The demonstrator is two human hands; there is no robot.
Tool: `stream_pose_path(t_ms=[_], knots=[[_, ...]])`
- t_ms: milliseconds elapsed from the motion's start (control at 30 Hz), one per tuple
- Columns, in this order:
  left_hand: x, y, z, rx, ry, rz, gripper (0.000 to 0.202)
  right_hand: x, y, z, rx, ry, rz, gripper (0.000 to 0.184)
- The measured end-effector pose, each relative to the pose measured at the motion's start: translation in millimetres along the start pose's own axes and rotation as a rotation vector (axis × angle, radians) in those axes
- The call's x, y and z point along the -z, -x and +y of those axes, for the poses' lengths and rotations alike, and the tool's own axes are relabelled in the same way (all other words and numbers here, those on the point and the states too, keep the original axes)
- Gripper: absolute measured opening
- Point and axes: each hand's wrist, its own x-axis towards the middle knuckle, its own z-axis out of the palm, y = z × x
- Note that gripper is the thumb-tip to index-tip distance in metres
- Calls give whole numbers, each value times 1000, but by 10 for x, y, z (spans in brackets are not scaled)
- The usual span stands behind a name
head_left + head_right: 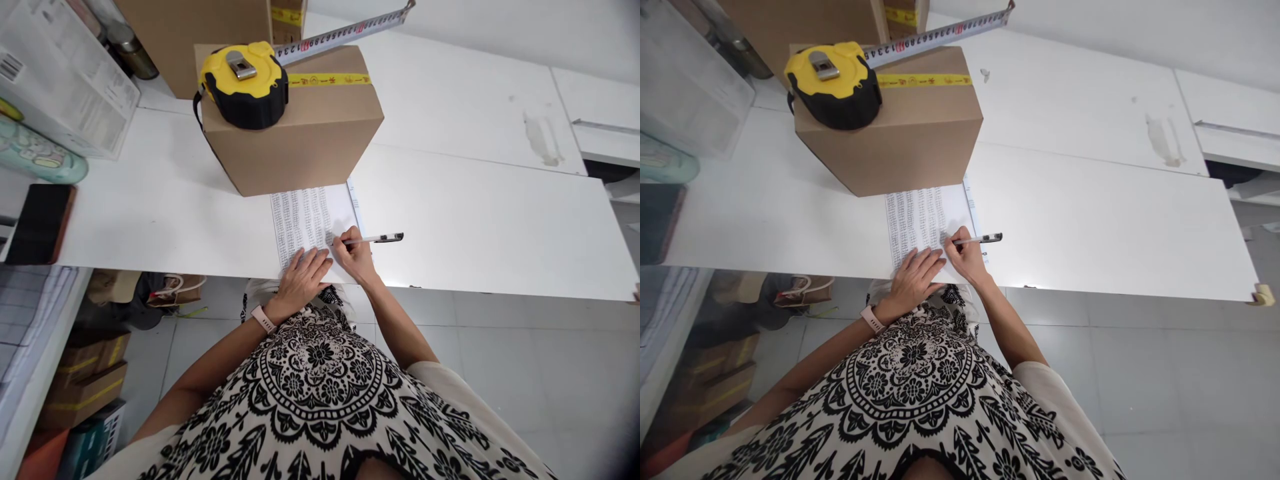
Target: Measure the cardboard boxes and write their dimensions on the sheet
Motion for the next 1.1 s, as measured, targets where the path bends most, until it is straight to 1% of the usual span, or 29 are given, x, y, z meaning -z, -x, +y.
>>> stream_pose_path(t_ms=[133, 367, 533, 733, 1100], knots=[[-4, 4, -4, 7, 5, -22, 51, -9, -1, 2, 15, 18, -5, 28], [-17, 11, -3, -3, -16, 0, 51, -10, -6, 3, 18, 42, -13, 30], [-15, 6, 2, -8, -22, 9, 52, -9, -1, 10, 24, 42, -29, 28], [-9, 9, 6, 6, -9, -27, 53, -14, 2, 17, 55, 28, -29, 24], [-26, 6, 0, -32, -111, 53, 51, -28, -8, 31, 96, 12, -6, 24]])
